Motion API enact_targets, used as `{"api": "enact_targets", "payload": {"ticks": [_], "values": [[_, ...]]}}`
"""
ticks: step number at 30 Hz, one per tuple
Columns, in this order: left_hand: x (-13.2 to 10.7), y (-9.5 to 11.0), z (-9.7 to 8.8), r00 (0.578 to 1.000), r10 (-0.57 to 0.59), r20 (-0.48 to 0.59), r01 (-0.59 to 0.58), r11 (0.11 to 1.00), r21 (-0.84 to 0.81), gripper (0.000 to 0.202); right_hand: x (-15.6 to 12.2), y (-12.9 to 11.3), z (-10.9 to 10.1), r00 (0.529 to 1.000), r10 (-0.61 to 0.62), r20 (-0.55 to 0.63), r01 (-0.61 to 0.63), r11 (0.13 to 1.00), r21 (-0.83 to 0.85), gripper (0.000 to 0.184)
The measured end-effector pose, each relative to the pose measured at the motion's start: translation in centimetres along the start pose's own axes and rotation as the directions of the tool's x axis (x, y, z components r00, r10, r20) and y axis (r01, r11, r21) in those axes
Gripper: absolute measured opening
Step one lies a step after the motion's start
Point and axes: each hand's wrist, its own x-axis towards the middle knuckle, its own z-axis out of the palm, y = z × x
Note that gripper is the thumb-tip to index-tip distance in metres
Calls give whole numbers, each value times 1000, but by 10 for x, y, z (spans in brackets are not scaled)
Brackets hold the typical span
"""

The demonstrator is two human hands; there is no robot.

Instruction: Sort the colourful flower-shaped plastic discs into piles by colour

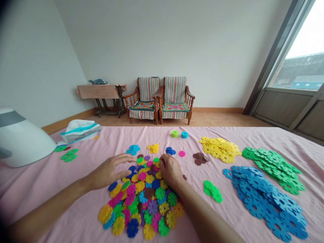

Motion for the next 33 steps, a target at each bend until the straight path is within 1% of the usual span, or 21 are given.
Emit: {"api": "enact_targets", "payload": {"ticks": [1,4,6,9,11,14,17,21,24,27,30,33], "values": [[-15,3,-4,998,6,62,-7,1000,14,46,0,1,0,1000,-4,1,4,1000,1,14],[-57,11,-7,981,-61,185,53,997,49,80,0,2,0,1000,-11,6,11,1000,-3,14],[-77,15,-1,965,-90,246,72,994,80,98,1,3,-1,1000,-12,16,12,1000,-11,14],[-91,19,18,951,-115,286,78,988,136,109,0,3,-3,999,-14,29,15,1000,-18,14],[-89,22,32,950,-127,286,80,982,170,107,0,3,-3,999,-18,28,19,1000,-16,15],[-75,27,47,955,-132,267,77,976,206,97,-1,3,-3,1000,-21,19,21,1000,-16,14],[-56,30,55,965,-118,234,66,974,218,91,0,3,-2,1000,-16,14,16,1000,-21,14],[-35,26,61,978,-111,178,69,972,225,87,0,2,-1,1000,-8,19,8,1000,-17,14],[-26,21,65,992,-90,84,71,975,211,84,1,0,-3,1000,8,16,-8,1000,-5,14],[-22,18,66,998,-53,-42,59,984,167,88,3,-5,-9,999,36,16,-36,998,42,15],[-21,15,64,986,-21,-163,40,993,111,86,6,-13,-15,999,41,23,-42,995,88,16],[-21,11,61,968,-20,-251,40,996,74,74,7,-27,-19,997,-26,70,18,994,106,15]]}}
